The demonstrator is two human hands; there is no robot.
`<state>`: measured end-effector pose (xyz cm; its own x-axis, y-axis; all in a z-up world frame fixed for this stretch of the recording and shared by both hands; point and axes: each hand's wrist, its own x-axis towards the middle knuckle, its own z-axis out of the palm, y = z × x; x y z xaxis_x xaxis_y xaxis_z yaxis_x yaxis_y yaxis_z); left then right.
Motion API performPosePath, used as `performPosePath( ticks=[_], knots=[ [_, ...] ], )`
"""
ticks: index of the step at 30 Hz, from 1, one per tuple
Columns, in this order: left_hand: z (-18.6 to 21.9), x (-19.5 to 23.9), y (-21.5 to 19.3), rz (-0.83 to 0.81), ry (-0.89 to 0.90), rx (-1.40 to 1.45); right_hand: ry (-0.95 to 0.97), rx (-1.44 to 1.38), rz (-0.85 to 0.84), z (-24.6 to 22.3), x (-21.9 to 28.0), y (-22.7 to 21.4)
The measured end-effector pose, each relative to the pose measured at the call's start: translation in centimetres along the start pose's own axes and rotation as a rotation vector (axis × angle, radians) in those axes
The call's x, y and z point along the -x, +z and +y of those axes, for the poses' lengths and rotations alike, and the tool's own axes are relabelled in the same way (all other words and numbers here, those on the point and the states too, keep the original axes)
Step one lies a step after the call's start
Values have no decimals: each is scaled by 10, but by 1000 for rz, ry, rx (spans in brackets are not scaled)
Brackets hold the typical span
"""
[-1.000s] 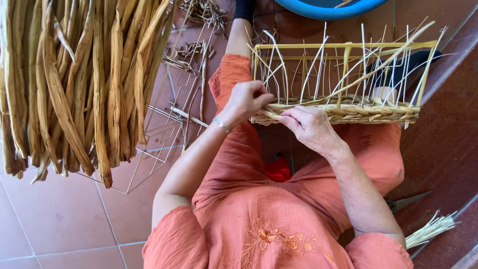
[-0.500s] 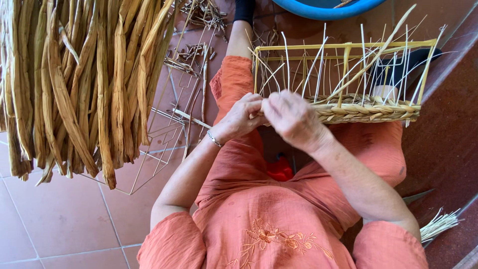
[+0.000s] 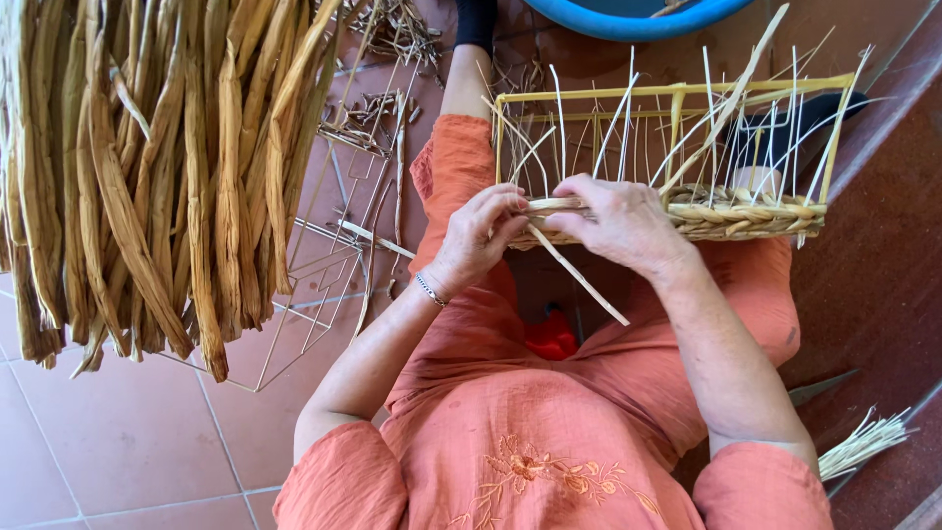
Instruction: The person weaves a rectangular basket by interlacing dried plant strips through a wire frame. They repeatedly thread strips through the frame, pull them tight, and trim excess material with scissors.
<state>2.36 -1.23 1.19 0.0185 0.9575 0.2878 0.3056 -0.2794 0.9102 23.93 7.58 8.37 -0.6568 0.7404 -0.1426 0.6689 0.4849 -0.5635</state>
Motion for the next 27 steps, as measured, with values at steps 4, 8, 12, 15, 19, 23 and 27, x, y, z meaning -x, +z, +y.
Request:
performPosePath(
  ticks=[4,8,12,15,19,23,27],
  knots=[
    [-4,1,-2,-111,124,-163,22,226,127,2,-2,19],
    [-11,2,-2,-188,191,-236,112,386,46,8,-3,33],
    [-22,-10,1,-198,17,-206,45,423,91,7,25,46],
    [-28,-28,6,-255,-106,-184,115,296,53,13,44,47],
    [-33,-55,9,-446,-336,-296,171,67,20,21,56,32],
    [-40,-73,9,-576,-433,-328,141,312,105,16,62,-2],
    [-44,-73,8,-522,-432,-157,-116,372,397,-9,64,-15]
  ],
)
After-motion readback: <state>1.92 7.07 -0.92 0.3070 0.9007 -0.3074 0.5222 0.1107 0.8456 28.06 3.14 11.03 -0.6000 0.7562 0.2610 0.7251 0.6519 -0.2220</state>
